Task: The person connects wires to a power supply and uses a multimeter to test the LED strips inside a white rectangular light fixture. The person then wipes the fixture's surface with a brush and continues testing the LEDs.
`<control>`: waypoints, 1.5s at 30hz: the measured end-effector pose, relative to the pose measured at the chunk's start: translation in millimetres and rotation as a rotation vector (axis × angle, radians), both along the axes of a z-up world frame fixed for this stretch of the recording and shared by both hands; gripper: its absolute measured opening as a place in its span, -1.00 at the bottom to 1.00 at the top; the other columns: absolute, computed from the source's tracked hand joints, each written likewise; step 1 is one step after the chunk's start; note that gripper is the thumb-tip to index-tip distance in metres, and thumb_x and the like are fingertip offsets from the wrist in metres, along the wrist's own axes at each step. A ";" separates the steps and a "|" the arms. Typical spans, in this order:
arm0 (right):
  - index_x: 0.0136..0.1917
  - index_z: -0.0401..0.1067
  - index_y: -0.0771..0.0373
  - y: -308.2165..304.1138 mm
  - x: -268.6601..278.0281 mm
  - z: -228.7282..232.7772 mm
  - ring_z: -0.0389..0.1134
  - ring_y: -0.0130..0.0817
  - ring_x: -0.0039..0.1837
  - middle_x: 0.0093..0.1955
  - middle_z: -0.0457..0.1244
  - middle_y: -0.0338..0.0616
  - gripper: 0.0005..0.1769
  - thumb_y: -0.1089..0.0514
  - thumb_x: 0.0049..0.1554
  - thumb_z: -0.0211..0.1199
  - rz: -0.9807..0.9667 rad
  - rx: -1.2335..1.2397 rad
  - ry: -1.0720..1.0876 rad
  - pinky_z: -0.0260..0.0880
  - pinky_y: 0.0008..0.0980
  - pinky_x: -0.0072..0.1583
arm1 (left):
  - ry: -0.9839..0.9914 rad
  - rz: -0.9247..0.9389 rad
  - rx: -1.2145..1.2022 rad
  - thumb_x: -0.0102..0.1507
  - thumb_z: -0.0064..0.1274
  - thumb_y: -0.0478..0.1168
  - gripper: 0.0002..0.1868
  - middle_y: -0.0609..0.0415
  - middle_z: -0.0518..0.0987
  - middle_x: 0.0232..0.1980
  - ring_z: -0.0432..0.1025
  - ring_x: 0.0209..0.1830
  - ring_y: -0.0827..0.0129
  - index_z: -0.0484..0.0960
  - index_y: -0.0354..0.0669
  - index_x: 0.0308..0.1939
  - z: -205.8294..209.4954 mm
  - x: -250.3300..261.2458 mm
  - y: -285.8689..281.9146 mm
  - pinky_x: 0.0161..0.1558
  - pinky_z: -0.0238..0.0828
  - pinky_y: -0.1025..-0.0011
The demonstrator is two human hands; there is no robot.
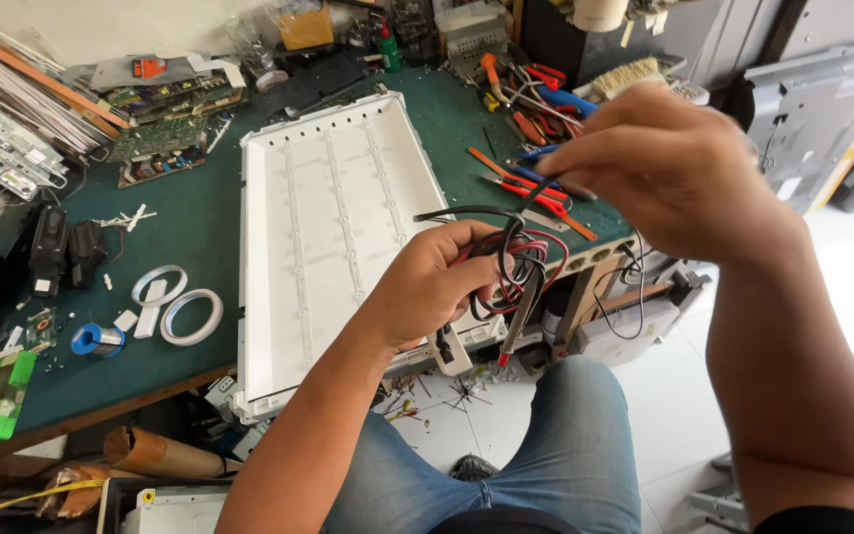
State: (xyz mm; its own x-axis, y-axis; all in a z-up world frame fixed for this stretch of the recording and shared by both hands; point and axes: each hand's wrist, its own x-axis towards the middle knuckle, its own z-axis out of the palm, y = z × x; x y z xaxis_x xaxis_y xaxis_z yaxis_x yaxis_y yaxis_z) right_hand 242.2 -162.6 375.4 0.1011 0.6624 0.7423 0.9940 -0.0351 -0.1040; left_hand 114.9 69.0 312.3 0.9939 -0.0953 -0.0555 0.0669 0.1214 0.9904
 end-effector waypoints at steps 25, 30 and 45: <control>0.15 0.46 0.35 -10.8 16.5 -48.8 0.41 -0.29 0.05 0.02 0.35 -0.07 -0.85 0.26 0.35 0.19 0.288 0.356 1.120 0.40 -0.37 0.26 | 0.081 0.151 0.139 0.41 0.10 -0.07 -0.75 0.13 0.40 -0.51 -0.05 -0.69 0.55 0.67 -0.16 -0.22 11.6 56.6 0.1 -0.66 -0.26 0.51; 0.13 0.37 0.45 -0.7 31.0 -84.7 0.10 -0.49 -0.20 -0.12 0.09 -0.19 -0.81 0.30 0.29 0.05 0.594 0.576 1.395 0.23 -0.24 -0.04 | -0.150 0.279 0.454 0.36 0.12 -0.05 -0.72 0.13 0.53 -0.60 0.29 -0.66 0.52 0.72 -0.13 -0.31 4.4 60.4 -7.3 -0.54 0.22 0.53; 0.39 0.53 -0.05 -80.9 8.1 -137.6 0.26 -0.58 0.07 0.12 0.32 -0.47 -0.68 0.05 0.54 0.00 0.943 0.962 1.040 0.25 -0.32 0.35 | -0.272 0.333 0.741 0.44 -0.09 0.11 -0.62 0.28 0.34 -0.52 0.17 -0.47 0.49 0.67 -0.02 -0.22 16.9 46.1 7.4 -0.35 0.15 0.38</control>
State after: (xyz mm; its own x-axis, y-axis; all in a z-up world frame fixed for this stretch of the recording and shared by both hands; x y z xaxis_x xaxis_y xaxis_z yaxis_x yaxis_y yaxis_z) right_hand 250.3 -243.5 237.8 0.6311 0.1563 0.7598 0.1346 0.9425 -0.3057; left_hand 161.0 76.4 329.1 0.9513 0.1709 0.2565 -0.1089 -0.5922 0.7984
